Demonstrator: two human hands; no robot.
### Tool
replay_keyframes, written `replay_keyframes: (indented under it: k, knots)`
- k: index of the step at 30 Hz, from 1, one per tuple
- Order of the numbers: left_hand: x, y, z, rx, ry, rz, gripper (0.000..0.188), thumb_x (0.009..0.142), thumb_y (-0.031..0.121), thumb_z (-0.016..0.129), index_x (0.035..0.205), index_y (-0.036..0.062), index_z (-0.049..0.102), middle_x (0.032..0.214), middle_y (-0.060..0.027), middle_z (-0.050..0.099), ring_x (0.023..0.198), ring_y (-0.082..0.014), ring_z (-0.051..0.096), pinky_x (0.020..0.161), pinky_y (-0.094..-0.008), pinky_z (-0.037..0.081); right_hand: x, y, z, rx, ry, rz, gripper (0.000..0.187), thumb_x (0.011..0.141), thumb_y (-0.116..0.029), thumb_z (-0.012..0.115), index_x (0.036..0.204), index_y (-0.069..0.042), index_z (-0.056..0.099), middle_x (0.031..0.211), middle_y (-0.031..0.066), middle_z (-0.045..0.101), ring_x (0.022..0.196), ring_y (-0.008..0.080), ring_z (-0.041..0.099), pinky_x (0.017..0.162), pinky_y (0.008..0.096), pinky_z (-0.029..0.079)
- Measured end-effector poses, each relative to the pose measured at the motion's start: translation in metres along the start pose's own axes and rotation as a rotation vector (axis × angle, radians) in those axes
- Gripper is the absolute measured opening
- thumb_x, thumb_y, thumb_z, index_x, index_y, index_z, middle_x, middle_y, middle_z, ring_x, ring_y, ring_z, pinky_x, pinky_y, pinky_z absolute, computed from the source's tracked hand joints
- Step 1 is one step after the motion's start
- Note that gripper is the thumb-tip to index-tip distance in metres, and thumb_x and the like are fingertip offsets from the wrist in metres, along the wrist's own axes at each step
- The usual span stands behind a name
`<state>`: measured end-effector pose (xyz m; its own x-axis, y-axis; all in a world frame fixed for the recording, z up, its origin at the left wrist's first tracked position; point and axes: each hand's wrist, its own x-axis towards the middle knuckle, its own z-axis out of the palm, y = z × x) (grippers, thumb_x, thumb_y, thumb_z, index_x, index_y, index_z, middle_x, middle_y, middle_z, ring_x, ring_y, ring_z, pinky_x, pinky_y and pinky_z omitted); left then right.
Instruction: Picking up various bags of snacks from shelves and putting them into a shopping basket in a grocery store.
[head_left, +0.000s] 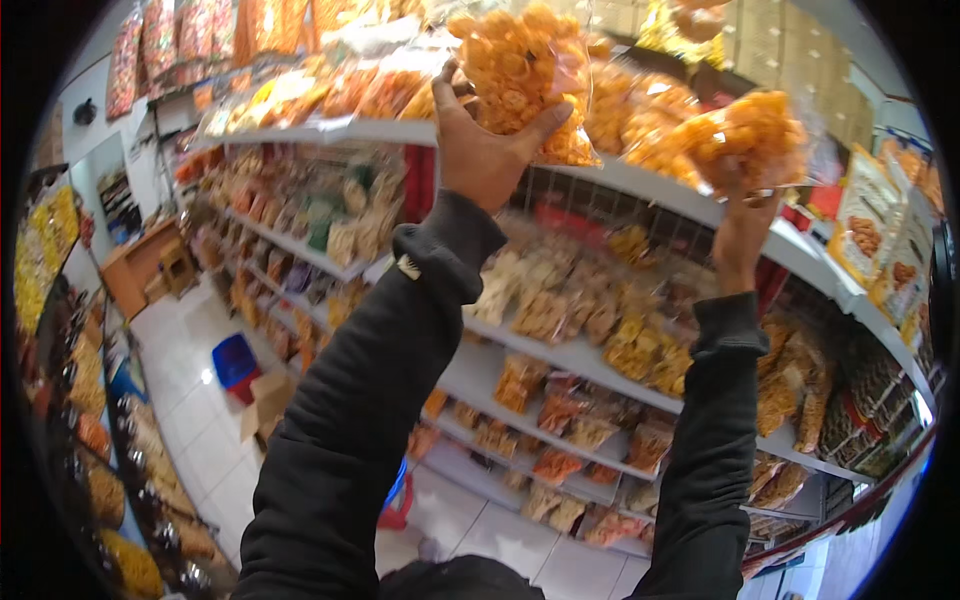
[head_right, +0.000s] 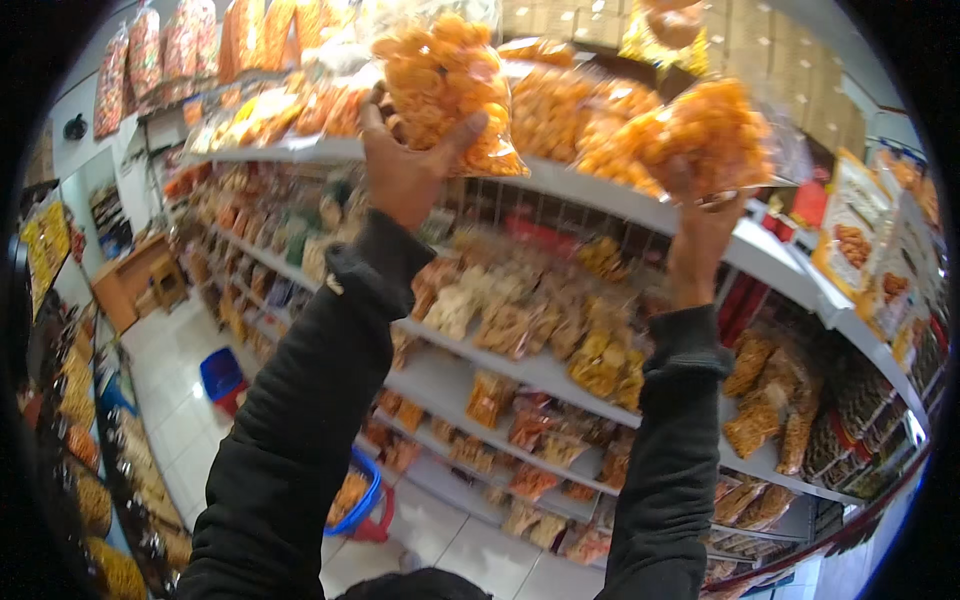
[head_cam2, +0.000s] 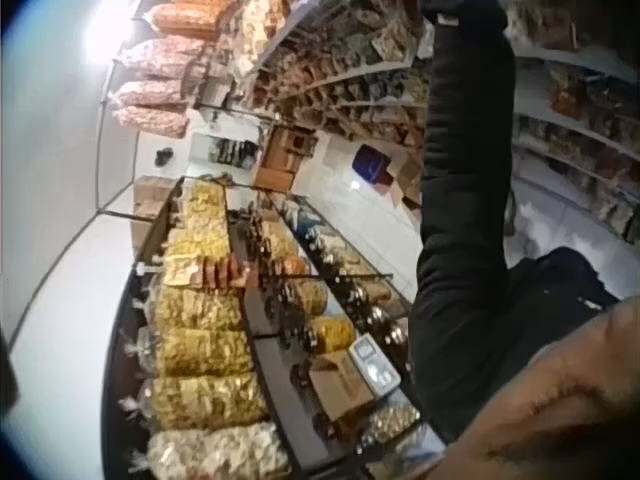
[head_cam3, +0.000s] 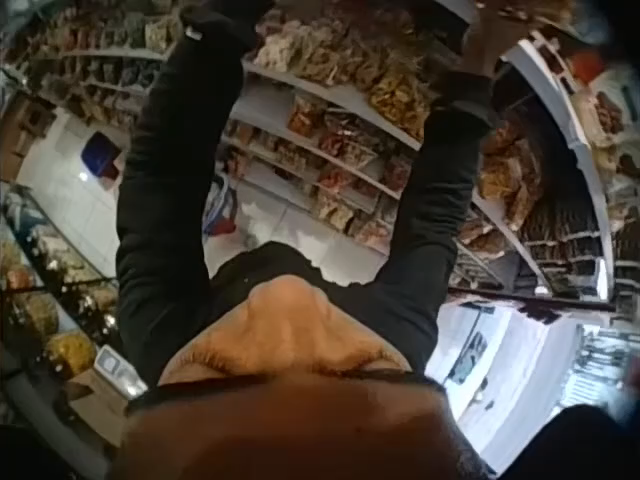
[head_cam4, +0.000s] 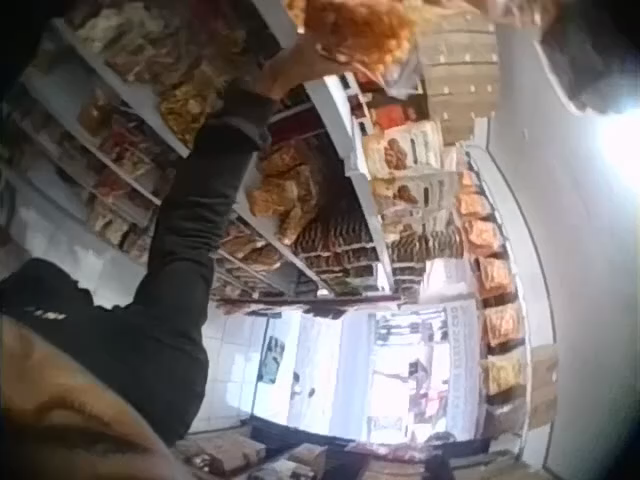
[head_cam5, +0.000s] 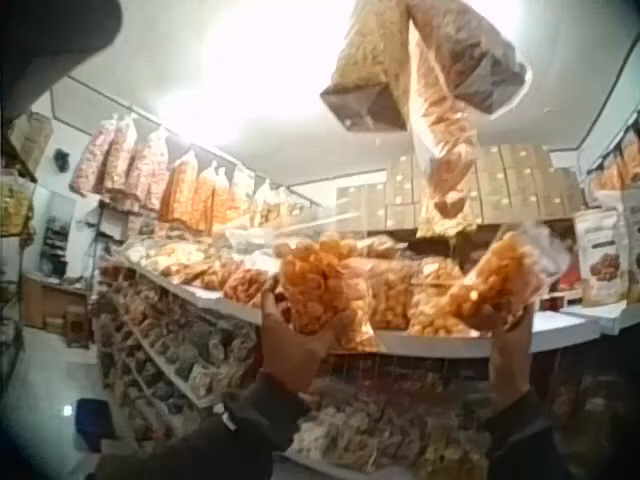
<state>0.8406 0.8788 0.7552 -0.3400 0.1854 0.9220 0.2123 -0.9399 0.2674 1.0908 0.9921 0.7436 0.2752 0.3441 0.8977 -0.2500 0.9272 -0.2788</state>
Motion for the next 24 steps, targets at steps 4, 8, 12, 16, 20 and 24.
replay_keyframes:
  k: [4,8,12,16,20,24]
  knots:
    - [-0.043,0.044,-0.083,0.147,-0.052,-0.148,0.068,0.072,0.007,0.080,0.119,-0.0058,0.033,0.112,-0.0198,0.057,0.099,-0.0232,0.063,0.083,-0.0337,0.055,-0.013,-0.006,0.009,-0.279,0.110,-0.441,0.048,0.083,-0.014,0.072,0.123,-0.001,0.050,0.114,0.0093,0.058,0.101,0.0158,0.055,0.083,0.0284,0.047]
    - [-0.095,0.068,-0.182,0.341,0.005,-0.257,0.070,0.071,0.005,0.080,0.122,-0.0021,0.032,0.115,-0.0169,0.055,0.103,-0.0226,0.061,0.089,-0.0347,0.052,-0.018,-0.009,-0.002,-0.316,-0.019,-0.437,0.041,0.086,-0.015,0.069,0.120,0.003,0.055,0.112,0.0114,0.061,0.102,0.0146,0.056,0.086,0.0294,0.045]
    - [-0.168,0.089,-0.289,0.462,0.085,-0.439,0.082,0.068,0.009,0.082,0.131,0.0031,0.029,0.122,-0.0111,0.048,0.113,-0.0212,0.051,0.097,-0.0356,0.043,-0.098,-0.027,0.014,-0.299,-0.115,-0.207,0.043,0.090,-0.016,0.064,0.126,0.003,0.049,0.121,0.0119,0.057,0.108,0.0176,0.054,0.092,0.0324,0.043]
    - [-0.260,0.093,-0.389,0.593,0.056,-0.777,0.086,0.066,0.011,0.083,0.132,0.0022,0.028,0.121,-0.0117,0.050,0.112,-0.0218,0.053,0.098,-0.0353,0.043,-0.272,-0.023,0.034,-0.559,-0.077,0.399,0.067,0.085,-0.031,0.068,0.135,0.001,0.036,0.131,0.0147,0.046,0.116,0.0222,0.048,0.097,0.0382,0.039]
    - [-0.386,0.058,-0.471,0.645,-0.185,-1.009,0.096,0.060,0.020,0.087,0.133,-0.0038,0.030,0.125,-0.0160,0.049,0.116,-0.0245,0.051,0.100,-0.0331,0.041,-0.439,-0.040,0.108,-0.100,-0.316,1.070,0.066,0.080,-0.020,0.072,0.134,-0.002,0.038,0.123,0.0092,0.050,0.116,0.0193,0.047,0.099,0.0343,0.039]
    - [-0.481,0.030,-0.507,0.493,-0.395,-1.416,0.098,0.059,0.020,0.087,0.134,-0.0049,0.029,0.122,-0.0172,0.055,0.112,-0.0261,0.056,0.100,-0.0356,0.042,-0.600,-0.021,0.125,0.063,-0.255,1.658,0.050,0.084,-0.018,0.071,0.121,-0.005,0.040,0.109,0.0135,0.061,0.092,0.0190,0.064,0.078,0.0308,0.054]
